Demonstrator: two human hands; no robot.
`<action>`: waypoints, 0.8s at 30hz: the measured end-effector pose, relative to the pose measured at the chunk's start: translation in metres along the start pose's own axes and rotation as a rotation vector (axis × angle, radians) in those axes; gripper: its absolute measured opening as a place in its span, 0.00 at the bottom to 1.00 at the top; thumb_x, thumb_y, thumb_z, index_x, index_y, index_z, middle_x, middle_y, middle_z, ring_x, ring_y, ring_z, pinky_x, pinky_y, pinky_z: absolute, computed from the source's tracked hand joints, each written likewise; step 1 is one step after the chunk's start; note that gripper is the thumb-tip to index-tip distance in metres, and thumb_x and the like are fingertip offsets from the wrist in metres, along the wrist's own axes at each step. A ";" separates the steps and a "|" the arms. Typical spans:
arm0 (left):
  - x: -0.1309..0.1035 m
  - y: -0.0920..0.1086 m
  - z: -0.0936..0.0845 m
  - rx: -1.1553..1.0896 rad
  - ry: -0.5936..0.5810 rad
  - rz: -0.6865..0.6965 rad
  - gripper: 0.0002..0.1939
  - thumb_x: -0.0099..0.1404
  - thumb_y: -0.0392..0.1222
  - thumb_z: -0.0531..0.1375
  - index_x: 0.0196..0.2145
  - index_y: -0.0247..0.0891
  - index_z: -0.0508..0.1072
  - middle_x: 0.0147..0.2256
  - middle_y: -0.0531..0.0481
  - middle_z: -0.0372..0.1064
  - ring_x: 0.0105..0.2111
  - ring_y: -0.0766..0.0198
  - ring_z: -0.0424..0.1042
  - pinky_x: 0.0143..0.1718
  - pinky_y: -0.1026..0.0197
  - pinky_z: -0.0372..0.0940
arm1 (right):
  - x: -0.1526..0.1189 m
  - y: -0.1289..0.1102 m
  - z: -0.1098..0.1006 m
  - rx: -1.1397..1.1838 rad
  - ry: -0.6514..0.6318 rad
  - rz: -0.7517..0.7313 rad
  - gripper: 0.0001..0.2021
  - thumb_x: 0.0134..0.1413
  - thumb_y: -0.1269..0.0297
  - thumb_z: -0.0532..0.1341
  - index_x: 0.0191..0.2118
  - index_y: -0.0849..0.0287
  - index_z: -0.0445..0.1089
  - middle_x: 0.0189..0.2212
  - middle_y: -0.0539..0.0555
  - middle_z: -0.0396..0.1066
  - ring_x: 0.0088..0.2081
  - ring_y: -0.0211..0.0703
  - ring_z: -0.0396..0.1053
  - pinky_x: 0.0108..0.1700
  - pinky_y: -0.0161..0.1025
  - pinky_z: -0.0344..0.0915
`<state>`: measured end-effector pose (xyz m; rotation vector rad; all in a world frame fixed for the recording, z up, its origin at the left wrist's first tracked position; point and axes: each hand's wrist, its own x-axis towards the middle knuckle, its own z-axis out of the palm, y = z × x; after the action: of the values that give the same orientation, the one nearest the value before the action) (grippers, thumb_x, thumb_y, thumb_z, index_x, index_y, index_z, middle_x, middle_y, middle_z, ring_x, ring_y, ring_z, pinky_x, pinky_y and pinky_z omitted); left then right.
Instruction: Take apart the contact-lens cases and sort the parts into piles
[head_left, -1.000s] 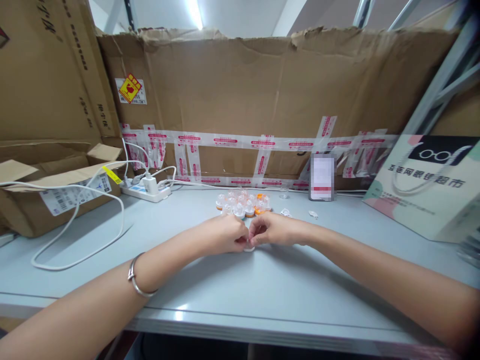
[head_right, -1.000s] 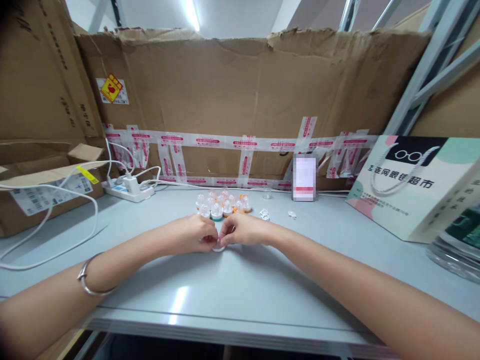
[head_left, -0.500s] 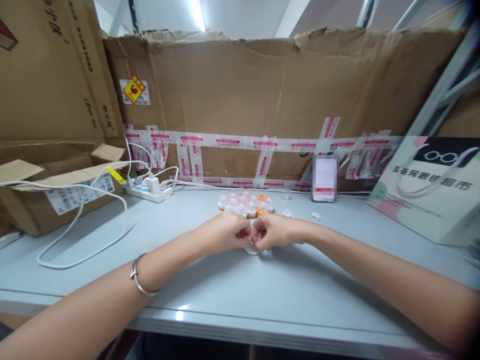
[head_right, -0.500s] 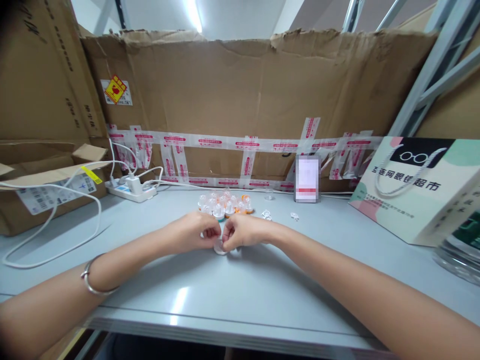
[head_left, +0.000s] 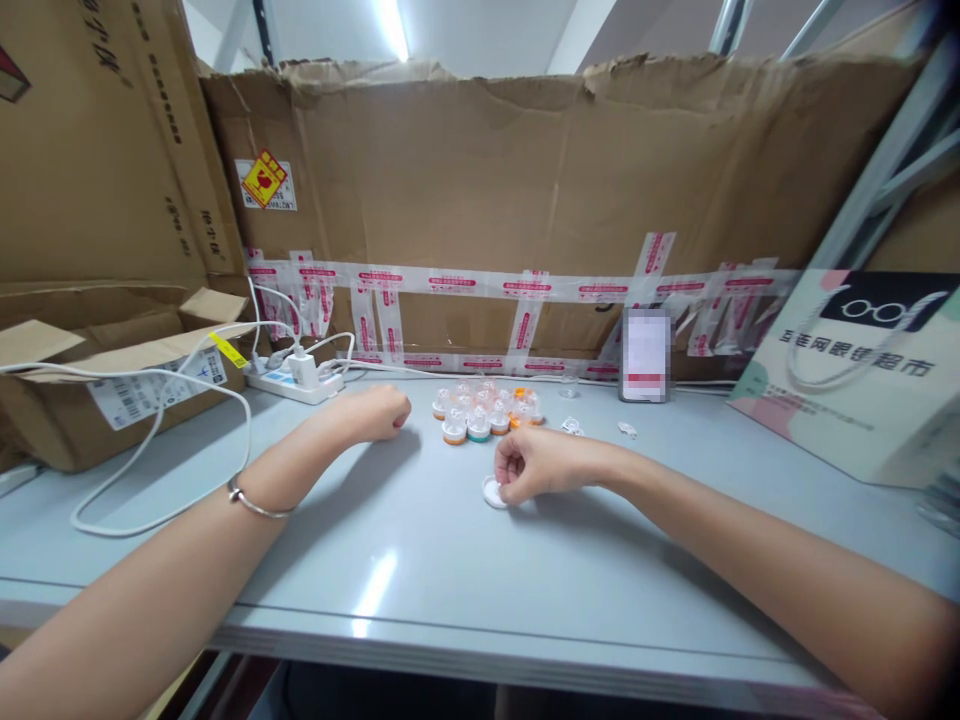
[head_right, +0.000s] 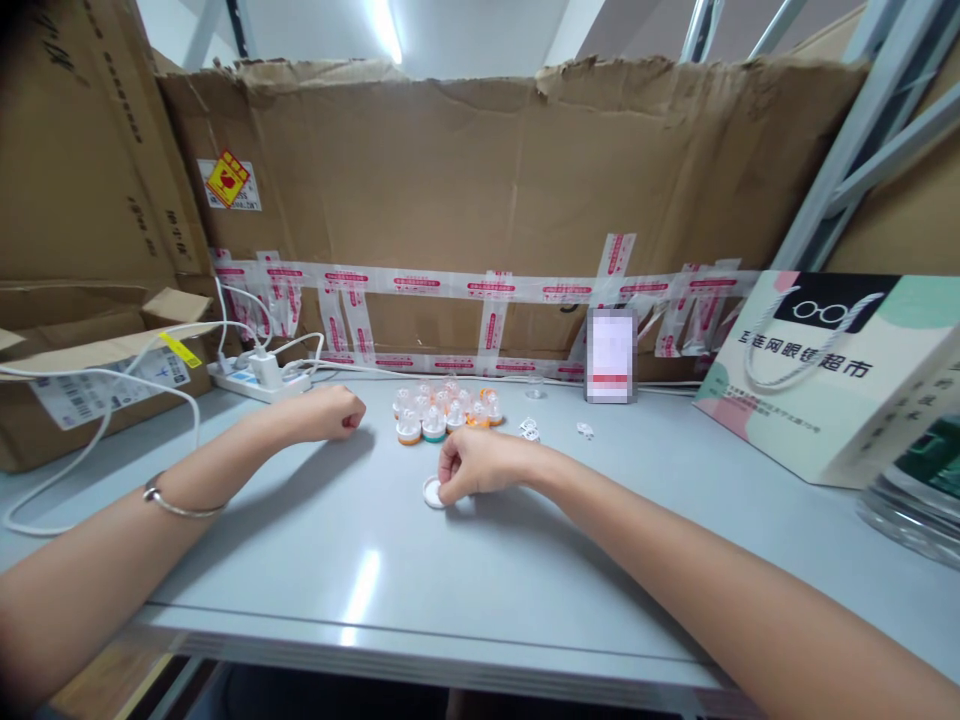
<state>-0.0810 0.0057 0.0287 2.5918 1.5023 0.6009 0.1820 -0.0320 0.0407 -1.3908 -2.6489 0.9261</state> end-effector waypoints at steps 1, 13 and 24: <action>0.000 0.001 -0.002 0.021 -0.013 0.004 0.08 0.42 0.24 0.57 0.14 0.34 0.66 0.15 0.57 0.56 0.17 0.73 0.49 0.21 0.67 0.43 | -0.001 -0.001 0.000 0.000 0.004 -0.001 0.10 0.35 0.58 0.62 0.26 0.58 0.68 0.24 0.49 0.69 0.25 0.35 0.62 0.23 0.31 0.55; -0.012 0.083 0.017 -0.220 -0.245 0.342 0.17 0.53 0.49 0.61 0.37 0.36 0.71 0.32 0.50 0.68 0.30 0.68 0.64 0.31 0.68 0.58 | -0.001 0.004 0.005 0.151 0.016 -0.046 0.07 0.35 0.65 0.61 0.26 0.61 0.68 0.22 0.47 0.66 0.24 0.33 0.60 0.25 0.30 0.56; -0.013 0.089 0.042 -0.268 -0.143 0.251 0.11 0.53 0.46 0.60 0.31 0.35 0.72 0.24 0.54 0.64 0.25 0.70 0.61 0.25 0.68 0.54 | 0.002 0.017 0.006 0.362 0.015 -0.094 0.06 0.38 0.67 0.62 0.26 0.63 0.70 0.21 0.48 0.65 0.24 0.32 0.60 0.27 0.30 0.57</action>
<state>0.0017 -0.0456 0.0099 2.5649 0.9879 0.5797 0.1920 -0.0259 0.0271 -1.1739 -2.3536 1.2941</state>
